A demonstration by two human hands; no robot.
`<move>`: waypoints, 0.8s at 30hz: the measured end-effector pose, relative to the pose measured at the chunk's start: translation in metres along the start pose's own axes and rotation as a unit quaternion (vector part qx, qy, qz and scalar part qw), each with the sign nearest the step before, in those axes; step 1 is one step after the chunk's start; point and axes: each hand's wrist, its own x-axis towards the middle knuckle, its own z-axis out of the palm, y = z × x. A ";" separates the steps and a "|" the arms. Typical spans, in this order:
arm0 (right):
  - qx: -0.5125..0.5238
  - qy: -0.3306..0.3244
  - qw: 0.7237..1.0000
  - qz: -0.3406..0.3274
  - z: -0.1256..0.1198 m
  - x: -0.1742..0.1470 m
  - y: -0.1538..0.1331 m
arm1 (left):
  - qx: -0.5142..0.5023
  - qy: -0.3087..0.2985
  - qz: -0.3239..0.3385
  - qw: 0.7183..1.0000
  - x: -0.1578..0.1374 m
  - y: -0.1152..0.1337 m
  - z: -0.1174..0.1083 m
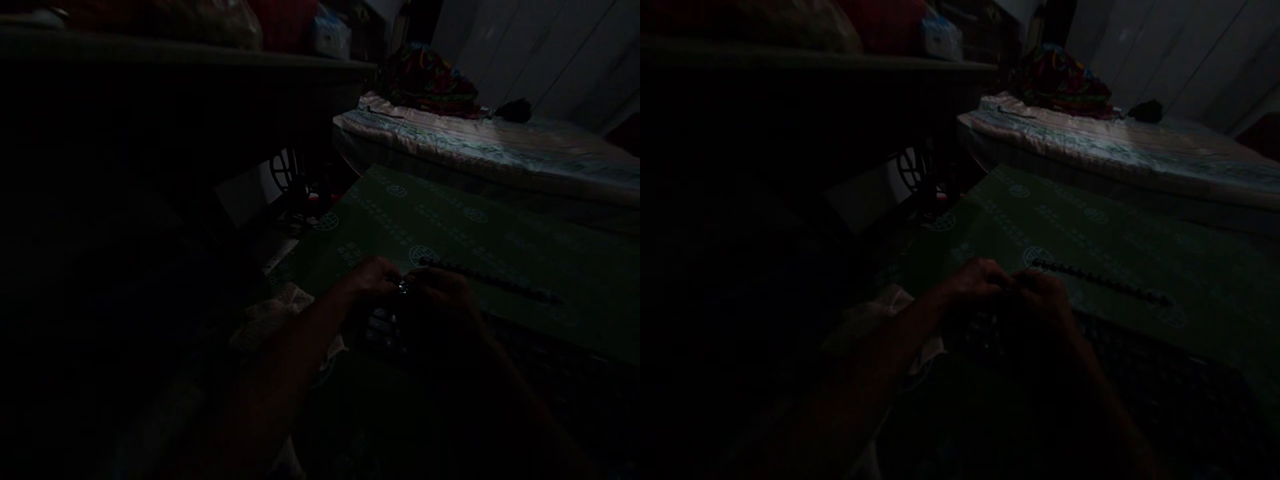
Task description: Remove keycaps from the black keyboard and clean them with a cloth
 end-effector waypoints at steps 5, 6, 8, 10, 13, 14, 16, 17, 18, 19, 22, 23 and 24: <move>-0.035 -0.003 0.999 -0.021 0.002 0.005 0.005 | 0.001 0.003 -0.011 1.000 0.002 -0.001 0.004; -0.039 -0.006 0.999 -0.029 0.002 0.007 0.007 | 0.001 0.006 -0.013 1.000 0.002 -0.001 0.004; -0.040 -0.008 0.999 -0.032 0.001 0.011 0.015 | 0.004 0.011 -0.016 1.000 0.002 0.000 0.004; -0.043 -0.009 0.999 -0.031 0.001 0.015 0.022 | 0.000 0.015 -0.020 1.000 0.001 0.001 0.004; -0.036 0.000 0.999 -0.032 0.001 0.016 0.028 | -0.016 0.015 -0.030 0.999 0.002 0.001 0.005; -0.032 0.006 0.999 -0.032 0.001 0.016 0.027 | -0.020 0.014 -0.033 0.999 0.003 0.001 0.005; -0.021 0.017 0.999 -0.034 0.002 0.013 0.023 | -0.022 0.008 -0.033 0.999 0.004 0.001 0.006; -0.017 0.019 0.999 -0.036 0.002 0.012 0.020 | -0.020 0.008 -0.031 0.999 0.005 0.000 0.006; -0.014 0.022 0.999 -0.038 0.002 0.011 0.018 | -0.017 0.011 -0.029 0.999 0.005 0.000 0.006; -0.010 0.023 0.999 -0.040 0.002 0.010 0.016 | -0.015 0.014 -0.027 0.999 0.006 0.001 0.007; 0.010 0.024 0.999 -0.034 0.003 0.010 0.014 | -0.015 0.031 -0.029 0.999 0.005 0.002 0.008; 0.025 0.025 0.999 -0.027 0.003 0.011 0.014 | -0.018 0.035 -0.032 0.999 0.005 0.003 0.008; 0.038 0.027 0.999 -0.022 0.003 0.011 0.015 | -0.022 0.038 -0.035 0.998 0.005 0.004 0.008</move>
